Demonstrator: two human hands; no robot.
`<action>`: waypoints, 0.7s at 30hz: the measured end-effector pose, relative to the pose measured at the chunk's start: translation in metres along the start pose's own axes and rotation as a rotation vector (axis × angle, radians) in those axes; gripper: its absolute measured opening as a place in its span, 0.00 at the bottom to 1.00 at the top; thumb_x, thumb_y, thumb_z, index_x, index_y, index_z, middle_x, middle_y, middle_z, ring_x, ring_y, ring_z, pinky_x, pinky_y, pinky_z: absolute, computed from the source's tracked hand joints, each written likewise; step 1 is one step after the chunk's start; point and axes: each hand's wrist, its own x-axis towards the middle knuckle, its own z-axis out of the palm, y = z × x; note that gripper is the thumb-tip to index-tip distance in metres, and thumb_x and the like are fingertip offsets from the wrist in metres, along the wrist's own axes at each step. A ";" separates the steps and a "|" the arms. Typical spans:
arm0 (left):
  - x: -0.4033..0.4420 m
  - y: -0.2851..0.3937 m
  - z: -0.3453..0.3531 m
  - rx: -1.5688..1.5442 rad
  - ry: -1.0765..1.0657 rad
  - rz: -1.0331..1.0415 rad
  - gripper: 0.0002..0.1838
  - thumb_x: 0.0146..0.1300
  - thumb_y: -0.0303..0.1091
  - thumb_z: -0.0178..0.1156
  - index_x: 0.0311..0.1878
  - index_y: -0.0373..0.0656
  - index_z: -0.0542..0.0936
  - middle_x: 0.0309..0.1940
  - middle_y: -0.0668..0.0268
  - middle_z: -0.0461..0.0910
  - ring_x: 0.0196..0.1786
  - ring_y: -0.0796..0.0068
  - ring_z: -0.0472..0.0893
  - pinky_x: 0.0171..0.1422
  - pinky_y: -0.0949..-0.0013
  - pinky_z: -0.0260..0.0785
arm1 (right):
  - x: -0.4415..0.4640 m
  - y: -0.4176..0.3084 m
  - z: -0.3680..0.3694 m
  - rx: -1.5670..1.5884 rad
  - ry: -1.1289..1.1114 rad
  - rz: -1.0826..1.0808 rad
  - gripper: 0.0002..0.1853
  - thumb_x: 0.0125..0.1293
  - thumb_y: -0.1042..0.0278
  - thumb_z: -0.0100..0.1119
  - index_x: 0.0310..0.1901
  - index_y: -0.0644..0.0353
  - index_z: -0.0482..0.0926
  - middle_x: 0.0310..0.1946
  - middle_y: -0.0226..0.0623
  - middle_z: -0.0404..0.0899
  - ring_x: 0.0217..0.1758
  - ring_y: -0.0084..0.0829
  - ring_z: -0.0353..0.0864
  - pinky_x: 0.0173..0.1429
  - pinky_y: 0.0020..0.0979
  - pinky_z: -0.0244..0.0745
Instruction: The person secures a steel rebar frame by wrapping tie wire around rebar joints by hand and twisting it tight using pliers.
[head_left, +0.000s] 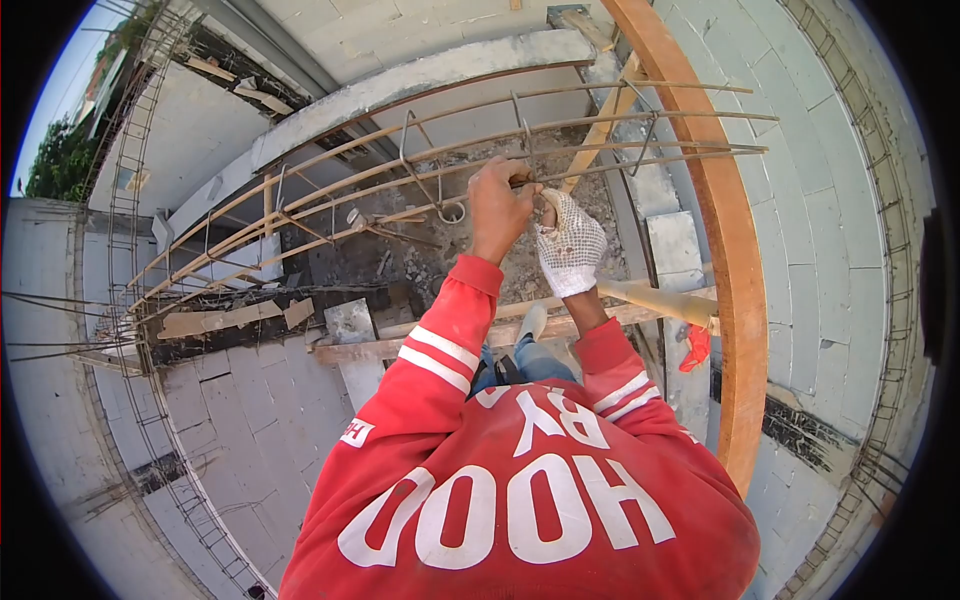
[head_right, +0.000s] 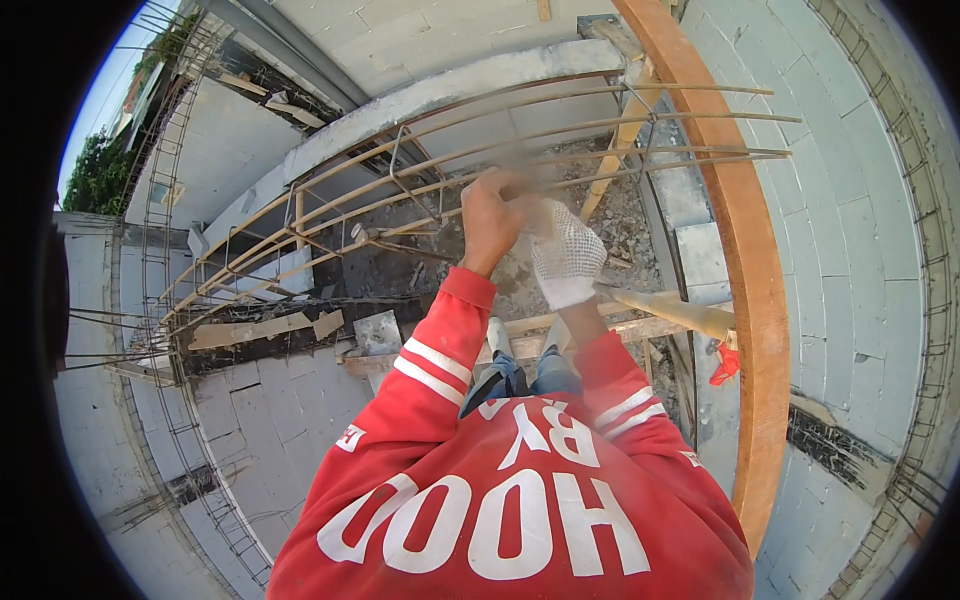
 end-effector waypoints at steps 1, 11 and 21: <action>-0.001 0.001 0.000 0.004 0.000 0.001 0.11 0.45 0.21 0.74 0.34 0.36 0.84 0.32 0.56 0.83 0.34 0.57 0.85 0.41 0.61 0.74 | 0.000 -0.003 -0.001 -0.005 0.006 -0.009 0.12 0.70 0.67 0.57 0.52 0.52 0.85 0.42 0.42 0.87 0.42 0.49 0.87 0.47 0.45 0.82; 0.002 0.006 0.000 -0.033 0.029 -0.066 0.09 0.46 0.21 0.72 0.32 0.37 0.82 0.26 0.56 0.83 0.30 0.56 0.83 0.39 0.61 0.73 | 0.027 0.003 -0.033 -0.101 -0.352 0.012 0.15 0.69 0.65 0.56 0.54 0.53 0.84 0.45 0.46 0.87 0.45 0.50 0.86 0.50 0.47 0.82; 0.009 0.003 -0.005 -0.031 -0.043 -0.043 0.09 0.49 0.24 0.74 0.29 0.37 0.80 0.22 0.57 0.81 0.26 0.59 0.81 0.36 0.61 0.71 | 0.032 0.009 -0.035 -0.147 -0.386 -0.046 0.13 0.69 0.63 0.56 0.51 0.52 0.84 0.44 0.45 0.86 0.46 0.51 0.85 0.50 0.47 0.81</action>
